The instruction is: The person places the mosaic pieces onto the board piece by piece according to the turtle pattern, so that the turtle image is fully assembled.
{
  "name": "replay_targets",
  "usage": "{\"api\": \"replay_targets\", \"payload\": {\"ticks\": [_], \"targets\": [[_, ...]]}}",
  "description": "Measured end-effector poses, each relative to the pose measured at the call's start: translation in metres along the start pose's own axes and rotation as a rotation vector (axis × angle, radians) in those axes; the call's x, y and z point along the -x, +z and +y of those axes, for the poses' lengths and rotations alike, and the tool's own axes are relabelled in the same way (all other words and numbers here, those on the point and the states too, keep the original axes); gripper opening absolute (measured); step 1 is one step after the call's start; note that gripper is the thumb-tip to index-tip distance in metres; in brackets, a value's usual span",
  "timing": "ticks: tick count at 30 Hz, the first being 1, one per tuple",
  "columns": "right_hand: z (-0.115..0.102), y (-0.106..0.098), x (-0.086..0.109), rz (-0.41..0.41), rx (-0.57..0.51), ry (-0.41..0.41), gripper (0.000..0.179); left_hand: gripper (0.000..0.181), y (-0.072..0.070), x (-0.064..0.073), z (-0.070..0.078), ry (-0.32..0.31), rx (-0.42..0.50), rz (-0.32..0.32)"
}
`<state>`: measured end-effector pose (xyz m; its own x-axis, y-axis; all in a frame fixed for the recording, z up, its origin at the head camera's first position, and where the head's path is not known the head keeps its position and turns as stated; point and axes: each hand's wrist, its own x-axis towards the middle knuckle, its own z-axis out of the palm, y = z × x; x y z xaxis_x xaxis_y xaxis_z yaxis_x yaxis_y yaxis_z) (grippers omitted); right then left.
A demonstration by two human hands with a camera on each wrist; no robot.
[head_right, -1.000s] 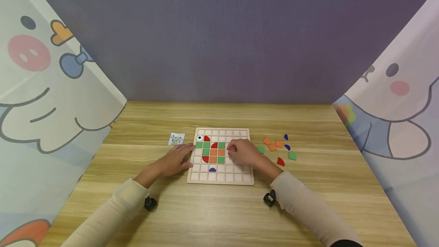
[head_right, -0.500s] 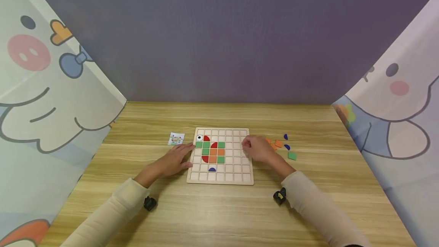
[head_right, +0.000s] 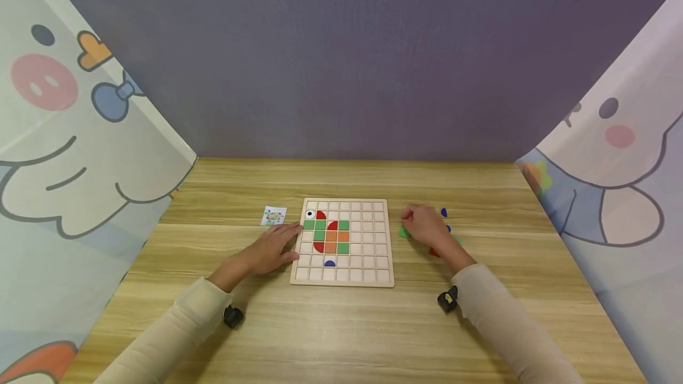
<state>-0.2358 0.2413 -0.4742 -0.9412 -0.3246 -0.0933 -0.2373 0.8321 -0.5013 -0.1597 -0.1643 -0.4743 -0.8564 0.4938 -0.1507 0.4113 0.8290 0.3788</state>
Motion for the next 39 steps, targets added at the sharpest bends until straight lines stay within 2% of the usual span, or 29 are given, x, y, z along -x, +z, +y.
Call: {"api": "replay_targets", "payload": {"ticks": [7, 11, 15, 22, 31, 39], "targets": [[0.003, -0.003, 0.002, 0.029, 0.023, 0.024, 0.026, 0.068, 0.0, 0.0, 0.0, 0.018, -0.002, 0.009], [0.005, -0.005, 0.002, 0.049, 0.057, 0.067, 0.029, 0.068, 0.0, 0.001, -0.001, 0.023, -0.002, 0.012], [0.007, -0.006, 0.002, 0.044, 0.1, 0.096, 0.031, 0.068, 0.001, 0.001, -0.001, 0.02, 0.005, 0.013], [0.007, -0.009, 0.002, 0.016, 0.095, 0.138, 0.041, 0.068, 0.001, 0.001, -0.001, 0.011, 0.0, 0.002], [0.005, -0.013, 0.003, 0.01, 0.15, 0.167, 0.031, 0.067, 0.0, 0.002, 0.0, 0.025, -0.003, 0.015], [0.008, -0.013, 0.002, 0.026, 0.12, 0.165, 0.023, 0.068, -0.001, 0.003, 0.0, 0.02, -0.002, 0.011]]}}
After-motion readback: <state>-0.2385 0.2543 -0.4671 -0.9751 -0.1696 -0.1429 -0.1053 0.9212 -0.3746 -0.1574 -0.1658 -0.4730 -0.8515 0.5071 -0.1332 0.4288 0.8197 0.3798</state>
